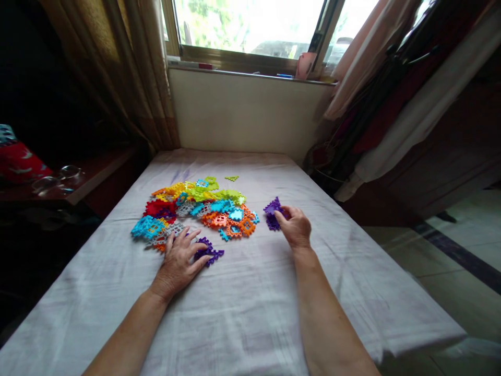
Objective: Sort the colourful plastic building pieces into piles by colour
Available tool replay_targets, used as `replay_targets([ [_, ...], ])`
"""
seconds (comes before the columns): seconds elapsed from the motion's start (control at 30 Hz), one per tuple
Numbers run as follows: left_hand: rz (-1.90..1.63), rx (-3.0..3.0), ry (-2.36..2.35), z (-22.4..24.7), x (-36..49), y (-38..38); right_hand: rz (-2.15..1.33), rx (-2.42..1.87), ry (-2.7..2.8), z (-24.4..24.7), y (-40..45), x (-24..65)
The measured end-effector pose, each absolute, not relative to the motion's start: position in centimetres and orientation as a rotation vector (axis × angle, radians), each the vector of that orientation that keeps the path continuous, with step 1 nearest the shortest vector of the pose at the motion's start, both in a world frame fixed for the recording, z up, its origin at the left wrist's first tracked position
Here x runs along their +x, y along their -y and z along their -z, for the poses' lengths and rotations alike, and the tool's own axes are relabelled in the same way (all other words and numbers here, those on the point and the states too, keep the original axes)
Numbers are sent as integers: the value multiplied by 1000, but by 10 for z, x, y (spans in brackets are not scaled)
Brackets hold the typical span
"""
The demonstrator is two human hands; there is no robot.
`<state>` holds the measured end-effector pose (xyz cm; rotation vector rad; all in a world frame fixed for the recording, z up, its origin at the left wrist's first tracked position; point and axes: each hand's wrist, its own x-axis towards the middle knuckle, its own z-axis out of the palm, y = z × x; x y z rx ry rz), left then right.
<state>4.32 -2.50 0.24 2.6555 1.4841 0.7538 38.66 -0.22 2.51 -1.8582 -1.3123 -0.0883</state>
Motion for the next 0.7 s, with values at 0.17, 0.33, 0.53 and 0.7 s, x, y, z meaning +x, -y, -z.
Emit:
replay_targets([
  [0.17, -769, 2664, -1476, -1, 42, 24, 12, -2110, 1025, -10, 4, 430],
  [0.33, -786, 2643, -1480, -1, 42, 25, -23, -2174, 1023, -11, 6, 427],
  [0.53, -858, 2689, -1418, -5, 43, 25, 114, -1897, 1213, -29, 4, 386],
  [0.7, -1041, 2832, -1321, -4, 47, 25, -429, -1475, 1649, -29, 13, 312],
])
